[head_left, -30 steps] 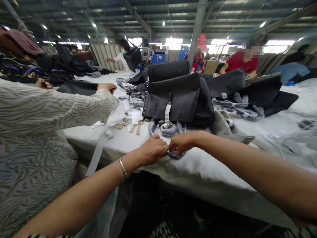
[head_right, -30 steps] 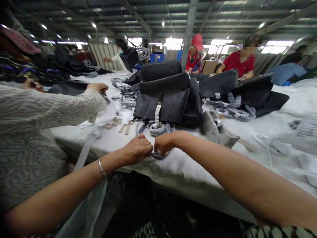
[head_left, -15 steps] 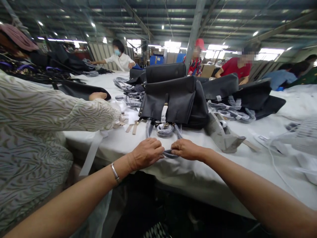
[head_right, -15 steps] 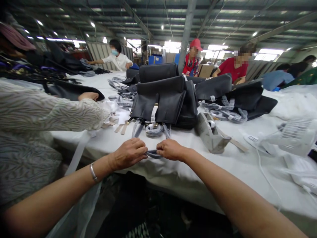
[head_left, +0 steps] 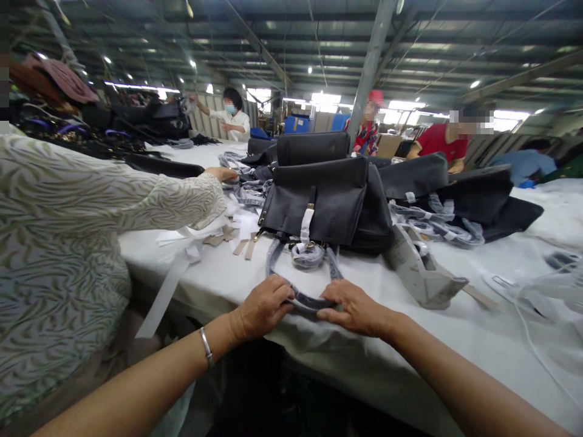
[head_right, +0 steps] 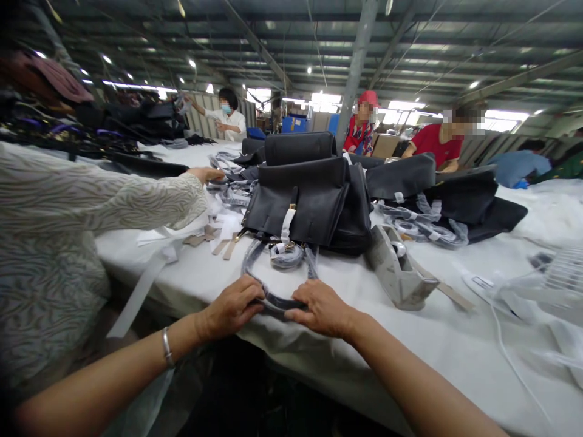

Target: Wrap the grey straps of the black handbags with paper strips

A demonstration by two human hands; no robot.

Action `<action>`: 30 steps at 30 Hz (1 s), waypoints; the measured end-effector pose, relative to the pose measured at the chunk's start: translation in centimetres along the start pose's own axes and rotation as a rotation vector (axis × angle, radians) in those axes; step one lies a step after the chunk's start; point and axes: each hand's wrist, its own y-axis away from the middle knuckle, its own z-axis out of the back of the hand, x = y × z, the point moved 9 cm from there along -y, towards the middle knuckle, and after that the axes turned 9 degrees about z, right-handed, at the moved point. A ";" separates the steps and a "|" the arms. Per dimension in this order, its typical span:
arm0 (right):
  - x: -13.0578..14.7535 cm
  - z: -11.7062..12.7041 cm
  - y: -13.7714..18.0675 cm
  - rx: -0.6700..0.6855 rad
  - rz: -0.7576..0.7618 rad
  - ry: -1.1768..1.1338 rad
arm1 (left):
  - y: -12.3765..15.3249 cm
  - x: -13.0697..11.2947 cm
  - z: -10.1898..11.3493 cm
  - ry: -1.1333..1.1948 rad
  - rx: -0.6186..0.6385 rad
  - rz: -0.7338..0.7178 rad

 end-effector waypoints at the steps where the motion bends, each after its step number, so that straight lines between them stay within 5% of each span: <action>1: 0.3 -0.1 0.2 -0.006 0.017 0.036 | 0.1 -0.4 0.4 0.006 -0.060 -0.024; 4: 0.7 -0.5 0.5 -0.002 0.018 0.136 | -0.4 -2.1 1.1 -0.015 -0.109 -0.105; 11: 0.8 -0.9 0.3 0.121 0.055 0.224 | -2.9 -1.4 -2.8 -0.261 0.364 -0.170; 20: 0.4 -0.1 0.1 0.149 -0.051 0.401 | -2.9 -0.5 -2.4 -0.415 0.352 -0.306; 30: 0.1 -1.1 2.0 -0.019 0.152 0.481 | -1.7 2.3 -1.7 -0.346 0.280 -0.247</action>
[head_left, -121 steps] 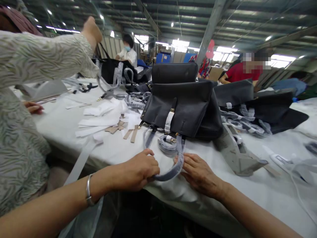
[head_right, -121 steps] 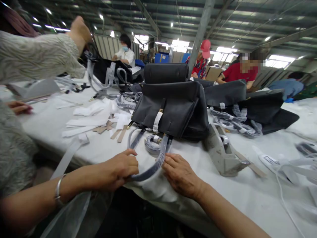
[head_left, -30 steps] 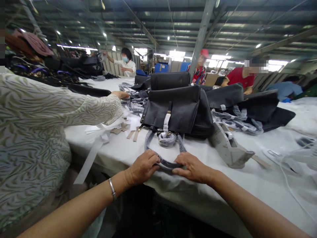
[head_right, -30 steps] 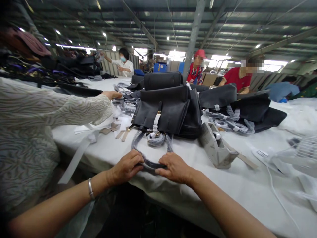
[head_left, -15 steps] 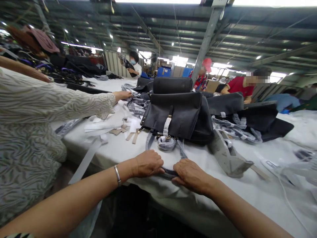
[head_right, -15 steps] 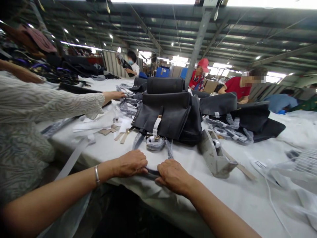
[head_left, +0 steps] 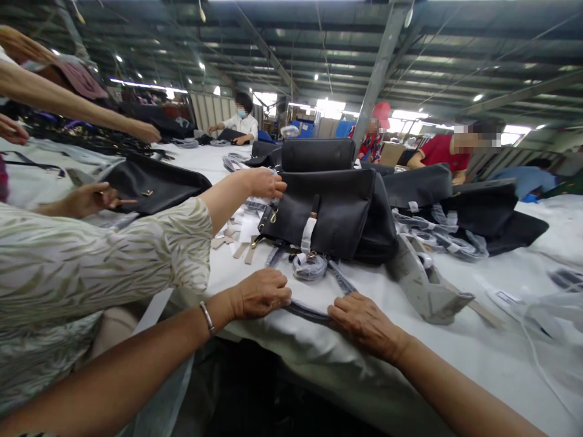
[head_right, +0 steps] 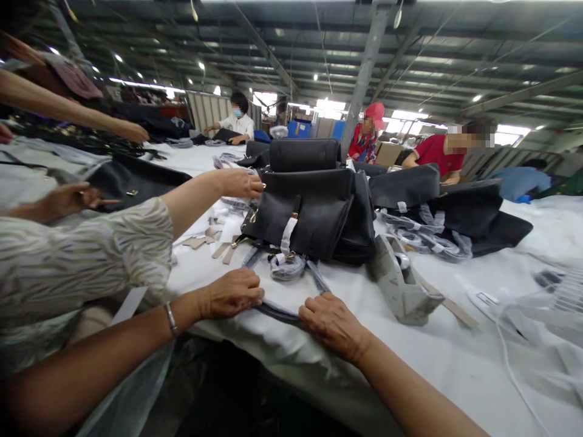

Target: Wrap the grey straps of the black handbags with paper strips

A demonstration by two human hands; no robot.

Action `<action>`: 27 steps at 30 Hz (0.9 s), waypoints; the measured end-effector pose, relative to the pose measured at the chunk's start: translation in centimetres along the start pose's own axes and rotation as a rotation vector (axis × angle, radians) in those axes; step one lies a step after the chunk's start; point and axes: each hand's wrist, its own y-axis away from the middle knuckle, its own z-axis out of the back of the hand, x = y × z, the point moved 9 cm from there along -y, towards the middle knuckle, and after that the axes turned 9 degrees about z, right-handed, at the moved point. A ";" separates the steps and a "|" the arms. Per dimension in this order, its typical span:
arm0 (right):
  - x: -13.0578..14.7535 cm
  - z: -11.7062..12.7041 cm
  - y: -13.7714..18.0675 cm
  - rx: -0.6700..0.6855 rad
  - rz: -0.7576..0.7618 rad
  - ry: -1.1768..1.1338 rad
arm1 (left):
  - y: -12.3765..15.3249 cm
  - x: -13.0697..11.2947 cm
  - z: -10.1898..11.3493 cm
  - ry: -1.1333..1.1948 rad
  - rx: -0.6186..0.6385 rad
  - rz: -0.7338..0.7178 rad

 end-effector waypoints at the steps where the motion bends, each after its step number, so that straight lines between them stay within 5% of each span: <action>1: 0.0 0.1 0.1 -0.020 -0.007 -0.003 | 0.0 0.0 0.1 0.008 -0.003 0.012; 8: 0.5 0.7 0.5 -0.194 -0.061 0.005 | -3.7 -0.3 3.5 0.102 -0.239 0.293; 15: 0.7 1.5 0.9 -0.307 -0.067 0.003 | -10.2 0.1 -0.7 -0.126 0.035 0.434; 21: 0.6 1.0 1.2 -0.335 -0.046 0.013 | -8.4 -3.4 0.1 -0.152 0.055 0.309; 25: 0.5 0.7 1.2 -0.338 -0.035 0.021 | -6.2 -4.1 1.3 0.123 0.212 0.231; 27: 0.6 0.9 1.3 -0.320 -0.037 0.022 | -5.2 -2.9 3.4 0.260 0.177 0.217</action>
